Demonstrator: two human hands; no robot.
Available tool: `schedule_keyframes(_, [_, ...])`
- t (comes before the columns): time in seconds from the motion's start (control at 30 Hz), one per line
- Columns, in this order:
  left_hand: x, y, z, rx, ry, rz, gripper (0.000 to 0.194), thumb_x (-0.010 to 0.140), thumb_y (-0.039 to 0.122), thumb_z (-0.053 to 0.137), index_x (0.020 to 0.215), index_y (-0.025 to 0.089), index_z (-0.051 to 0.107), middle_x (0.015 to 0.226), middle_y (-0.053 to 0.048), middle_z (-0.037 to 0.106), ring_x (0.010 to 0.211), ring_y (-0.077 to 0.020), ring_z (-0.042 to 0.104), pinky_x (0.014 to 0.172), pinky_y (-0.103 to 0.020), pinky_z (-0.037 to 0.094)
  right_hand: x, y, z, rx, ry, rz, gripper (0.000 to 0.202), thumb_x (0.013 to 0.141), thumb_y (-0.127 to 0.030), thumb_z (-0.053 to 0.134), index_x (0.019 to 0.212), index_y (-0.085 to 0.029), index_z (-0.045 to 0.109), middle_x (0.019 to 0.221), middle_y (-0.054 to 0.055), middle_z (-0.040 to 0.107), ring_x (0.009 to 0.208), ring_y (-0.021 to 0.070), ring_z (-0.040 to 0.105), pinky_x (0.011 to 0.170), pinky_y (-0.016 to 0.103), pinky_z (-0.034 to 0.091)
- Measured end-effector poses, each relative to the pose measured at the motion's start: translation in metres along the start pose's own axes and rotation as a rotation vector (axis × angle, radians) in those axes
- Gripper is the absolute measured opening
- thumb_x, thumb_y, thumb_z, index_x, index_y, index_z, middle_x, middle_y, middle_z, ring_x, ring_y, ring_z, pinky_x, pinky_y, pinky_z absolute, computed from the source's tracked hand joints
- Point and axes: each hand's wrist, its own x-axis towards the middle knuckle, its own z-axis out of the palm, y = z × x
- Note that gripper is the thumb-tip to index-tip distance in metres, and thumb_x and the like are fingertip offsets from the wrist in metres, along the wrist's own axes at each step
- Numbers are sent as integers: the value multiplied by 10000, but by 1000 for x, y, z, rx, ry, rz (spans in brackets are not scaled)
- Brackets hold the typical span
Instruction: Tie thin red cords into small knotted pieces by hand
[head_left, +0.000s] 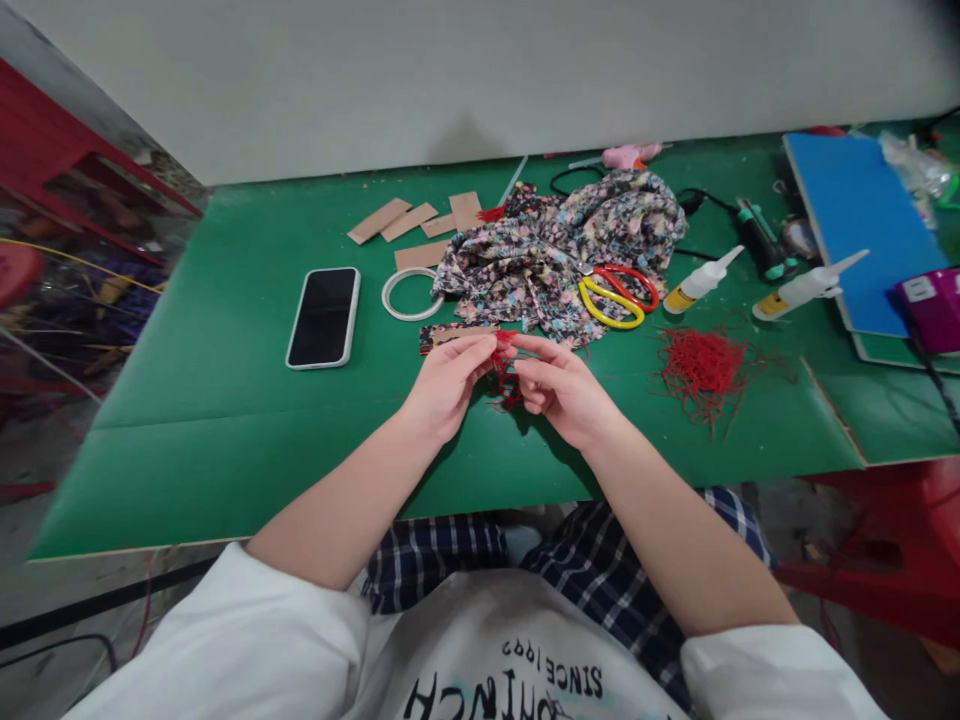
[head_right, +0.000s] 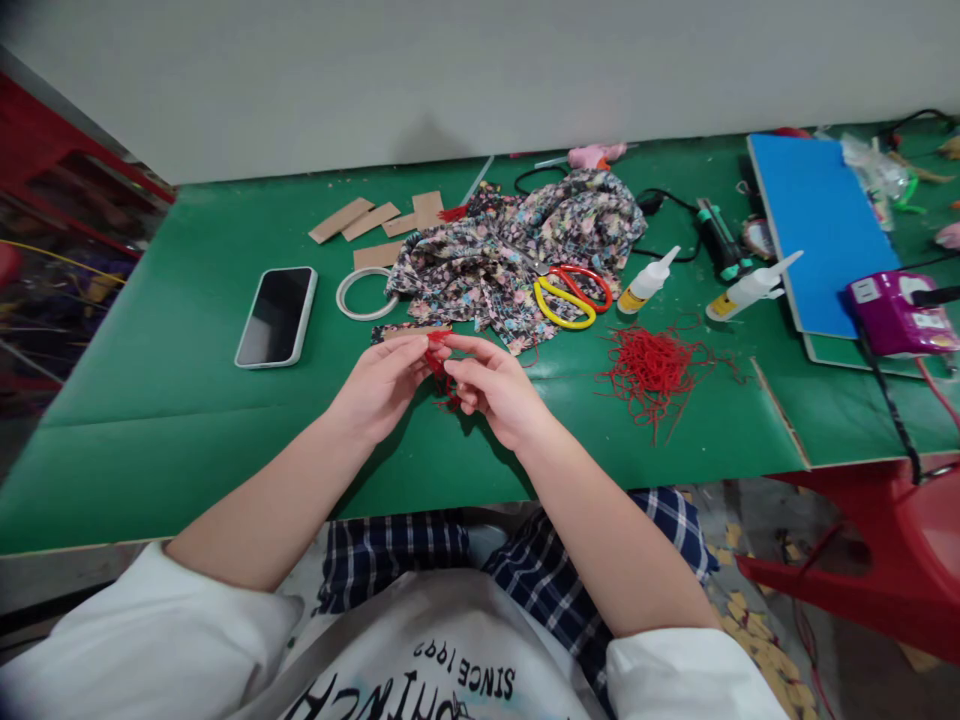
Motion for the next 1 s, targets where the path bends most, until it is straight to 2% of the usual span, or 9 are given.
schedule_keyframes(0.1, [-1,1,0,4,-12,-11,152,668,302,732,726,162,721,722,-21,707,737,-123,627,843,-295,454,0,-1,0,-2,11,20,338,671,-230,673,1006,-213,628,497,-108,473,396,33,365,381,179,279])
schedule_keyframes(0.27, [0,2,0,-10,-17,-30,151,654,290,744,716,153,724,715,-23,707,713,-119,625,813,-280,466,1,-2,0,-35,90,-27,473,700,-239,635,1166,-198,568,503,-92,541,376,37,375,378,182,289])
schedule_keyframes(0.37, [0,2,-1,-16,-8,-35,140,654,278,746,713,154,726,718,-18,709,706,-110,621,812,-267,467,2,-1,0,-139,172,-113,308,711,-329,658,980,-180,643,497,-76,543,376,35,385,373,182,299])
schedule_keyframes(0.43, [0,2,-1,-15,-14,-27,126,661,276,740,705,158,727,725,-18,711,715,-110,621,820,-266,465,2,0,0,-237,200,-145,266,700,-387,680,849,-169,660,503,-65,538,386,35,396,369,183,308])
schedule_keyframes(0.57, [0,2,-1,-14,-17,-13,119,662,279,740,687,163,727,724,-16,713,726,-110,621,826,-269,460,3,1,-1,-357,183,-176,280,685,-380,711,865,-178,642,478,-79,508,390,44,395,363,184,319])
schedule_keyframes(0.73, [0,2,-1,-10,-13,-5,142,668,292,743,723,161,735,740,-20,720,726,-113,630,834,-276,463,2,-1,-1,-304,295,-275,262,685,-377,717,697,-198,525,440,-108,427,356,32,354,344,175,285])
schedule_keyframes(0.8, [0,2,-1,0,3,4,155,667,299,745,730,158,736,749,-24,722,731,-118,633,840,-279,463,1,-1,0,-319,270,-281,250,695,-386,704,671,-185,559,457,-93,451,365,27,363,353,177,285])
schedule_keyframes(0.93, [0,1,-1,-12,22,33,143,664,289,748,712,156,733,744,-21,720,753,-120,636,825,-267,469,2,2,0,-352,186,-195,209,667,-360,720,722,-166,665,547,-54,565,387,27,392,366,189,292])
schedule_keyframes(1.0, [0,0,-2,-25,17,45,134,665,282,748,714,158,732,743,-18,720,756,-117,637,818,-263,472,3,4,1,-297,180,-159,205,656,-350,727,739,-168,682,527,-60,550,385,28,386,369,192,284])
